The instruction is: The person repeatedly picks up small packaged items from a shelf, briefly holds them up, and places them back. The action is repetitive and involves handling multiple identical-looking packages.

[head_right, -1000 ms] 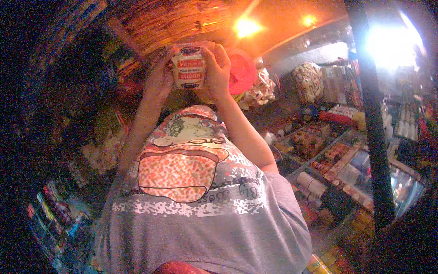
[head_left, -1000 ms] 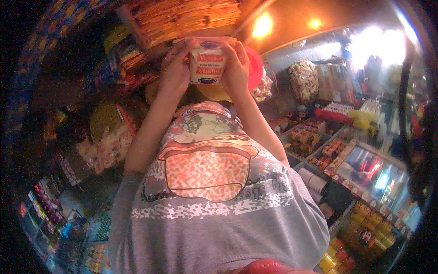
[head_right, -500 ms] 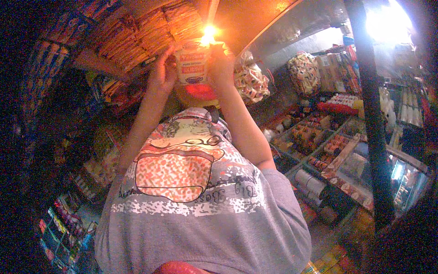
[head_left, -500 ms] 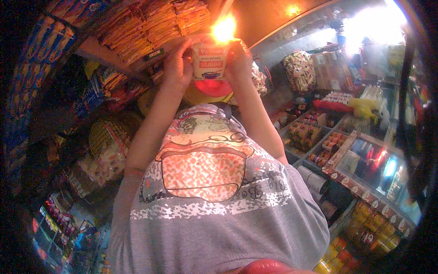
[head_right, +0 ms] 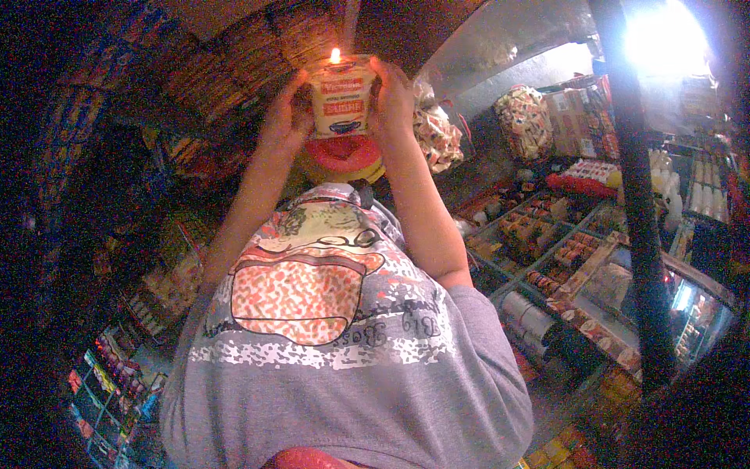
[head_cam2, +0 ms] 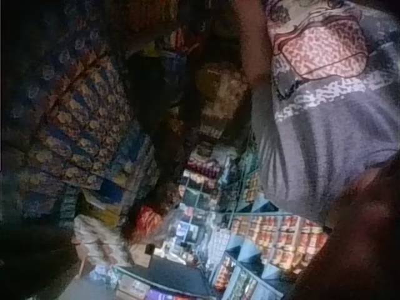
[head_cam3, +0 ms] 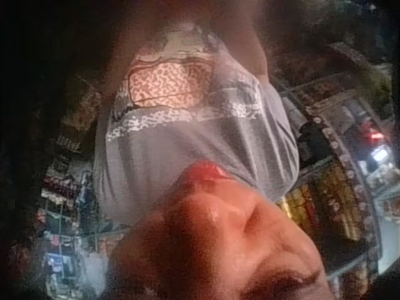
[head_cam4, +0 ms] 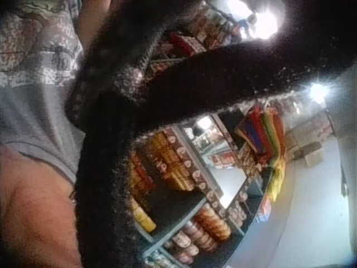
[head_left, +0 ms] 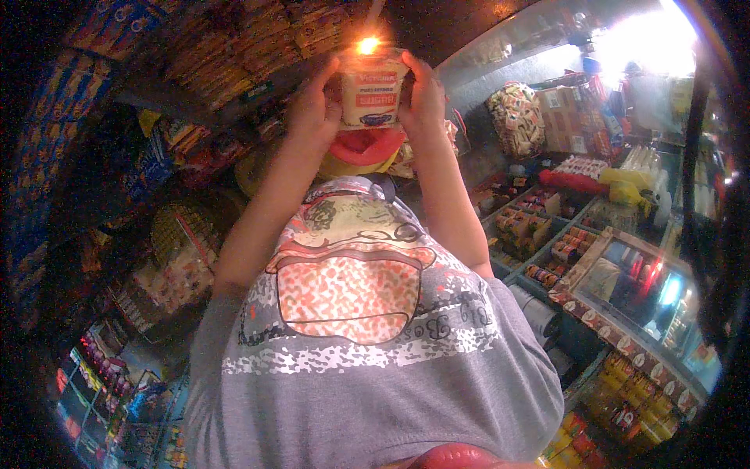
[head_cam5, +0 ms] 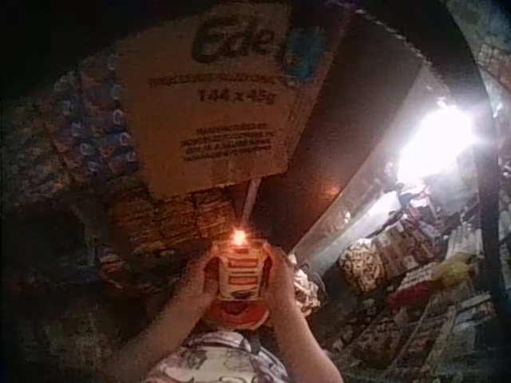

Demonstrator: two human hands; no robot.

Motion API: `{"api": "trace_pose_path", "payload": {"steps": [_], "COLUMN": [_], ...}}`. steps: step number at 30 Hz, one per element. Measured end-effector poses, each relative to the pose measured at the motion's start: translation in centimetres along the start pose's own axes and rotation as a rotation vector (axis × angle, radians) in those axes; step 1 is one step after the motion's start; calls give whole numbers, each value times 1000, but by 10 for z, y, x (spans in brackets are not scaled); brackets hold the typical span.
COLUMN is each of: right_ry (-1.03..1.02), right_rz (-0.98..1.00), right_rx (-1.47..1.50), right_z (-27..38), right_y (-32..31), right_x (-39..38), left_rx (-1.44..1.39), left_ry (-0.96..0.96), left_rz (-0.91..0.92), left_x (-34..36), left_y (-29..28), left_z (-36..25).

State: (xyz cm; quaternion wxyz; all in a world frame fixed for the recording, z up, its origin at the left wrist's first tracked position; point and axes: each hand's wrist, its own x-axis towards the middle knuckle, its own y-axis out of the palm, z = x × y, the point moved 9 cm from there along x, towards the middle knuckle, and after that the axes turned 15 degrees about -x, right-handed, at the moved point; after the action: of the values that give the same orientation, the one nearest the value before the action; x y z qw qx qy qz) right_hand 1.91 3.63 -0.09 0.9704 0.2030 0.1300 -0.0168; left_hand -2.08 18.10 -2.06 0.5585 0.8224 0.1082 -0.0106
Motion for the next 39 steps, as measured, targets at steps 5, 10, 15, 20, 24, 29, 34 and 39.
{"api": "trace_pose_path", "payload": {"steps": [5,10,15,20,24,29,34,39], "right_ry": [39,7,-27,-15,-45,34,40,-57], "right_rz": [-8,41,-17,61,58,55,45,134], "right_rx": [21,108,61,121,96,162,121,85], "right_z": [9,15,18,18,19,12,2,1], "right_y": [-14,-17,-23,1,7,11,12,23], "right_x": [-1,3,1,-5,-4,-3,4,5], "left_rx": [-160,-104,-75,-93,-138,-147,-210,-230], "left_ry": [-52,-138,-147,-154,-200,-183,-178,-118], "left_rz": [-180,78,230,14,-10,-107,-153,-208], "left_x": [4,16,10,14,14,12,9,9], "left_y": [6,20,29,23,23,17,11,1], "left_z": [10,23,19,8,4,-3,-7,-17]}}
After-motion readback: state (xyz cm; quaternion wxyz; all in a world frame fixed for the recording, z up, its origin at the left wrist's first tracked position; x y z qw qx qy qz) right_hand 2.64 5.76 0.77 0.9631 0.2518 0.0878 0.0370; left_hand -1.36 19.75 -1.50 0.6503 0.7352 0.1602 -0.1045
